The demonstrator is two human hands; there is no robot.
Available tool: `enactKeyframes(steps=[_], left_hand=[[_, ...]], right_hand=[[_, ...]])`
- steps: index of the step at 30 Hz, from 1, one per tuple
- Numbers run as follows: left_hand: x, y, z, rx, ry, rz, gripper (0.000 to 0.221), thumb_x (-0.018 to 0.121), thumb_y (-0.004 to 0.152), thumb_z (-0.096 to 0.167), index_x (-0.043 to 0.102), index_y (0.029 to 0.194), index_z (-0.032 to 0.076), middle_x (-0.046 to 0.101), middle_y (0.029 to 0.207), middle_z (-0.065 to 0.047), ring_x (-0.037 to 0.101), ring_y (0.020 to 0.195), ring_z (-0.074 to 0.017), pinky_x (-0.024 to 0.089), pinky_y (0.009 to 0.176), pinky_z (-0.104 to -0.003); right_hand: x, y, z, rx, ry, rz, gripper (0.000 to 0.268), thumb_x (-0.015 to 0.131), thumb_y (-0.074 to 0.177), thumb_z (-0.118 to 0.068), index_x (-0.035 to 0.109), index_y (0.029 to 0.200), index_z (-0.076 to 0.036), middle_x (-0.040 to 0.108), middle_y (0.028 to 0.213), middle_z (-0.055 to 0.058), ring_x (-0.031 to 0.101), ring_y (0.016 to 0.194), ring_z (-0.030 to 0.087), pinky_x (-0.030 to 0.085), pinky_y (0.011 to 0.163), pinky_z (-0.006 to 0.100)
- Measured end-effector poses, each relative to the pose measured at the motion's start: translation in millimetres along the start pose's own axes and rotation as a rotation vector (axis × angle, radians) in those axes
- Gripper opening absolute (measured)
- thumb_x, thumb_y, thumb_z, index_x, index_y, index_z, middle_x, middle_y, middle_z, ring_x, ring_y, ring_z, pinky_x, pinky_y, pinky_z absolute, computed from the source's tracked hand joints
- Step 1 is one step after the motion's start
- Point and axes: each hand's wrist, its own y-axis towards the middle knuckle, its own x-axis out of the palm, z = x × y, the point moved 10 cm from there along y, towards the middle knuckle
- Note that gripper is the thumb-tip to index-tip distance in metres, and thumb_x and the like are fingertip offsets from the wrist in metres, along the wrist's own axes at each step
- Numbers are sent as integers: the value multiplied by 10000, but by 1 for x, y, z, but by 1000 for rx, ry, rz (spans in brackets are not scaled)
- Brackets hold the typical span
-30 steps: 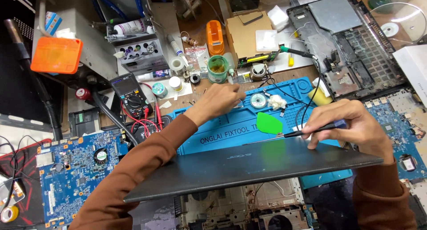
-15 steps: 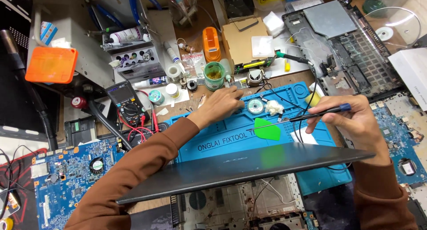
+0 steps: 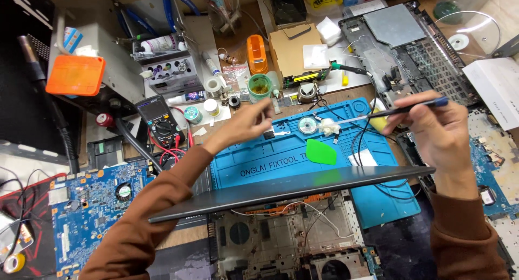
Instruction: Connecting internal ribbon cables and routing wires during laptop assembly
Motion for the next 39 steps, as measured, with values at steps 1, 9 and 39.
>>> enactKeyframes(steps=[1,9,39], left_hand=[[-6,-8,-1,1,5,3,47,519,985,59,524,1017,92,582,881,-63,558,707,-144,480,609,-195],[-93,-101,50,-163,-11,385,226,441,1077,245,578,955,113,565,812,-26,471,649,-115,369,595,-243],[62,-287,141,367,542,908,259,760,926,235,588,1037,76,664,817,-27,537,620,-84,435,482,-171]], right_hand=[[2,-1,-7,-5,1,-2,275,604,1060,-267,647,1182,-24,730,965,133,758,804,256,688,754,359],[-34,-28,-58,-140,-1,343,253,634,1140,-407,596,1250,-183,680,1064,8,720,956,123,668,828,273],[26,-97,-107,-237,-60,91,159,679,1001,-133,582,1126,-111,643,1051,41,695,1030,165,675,1025,317]])
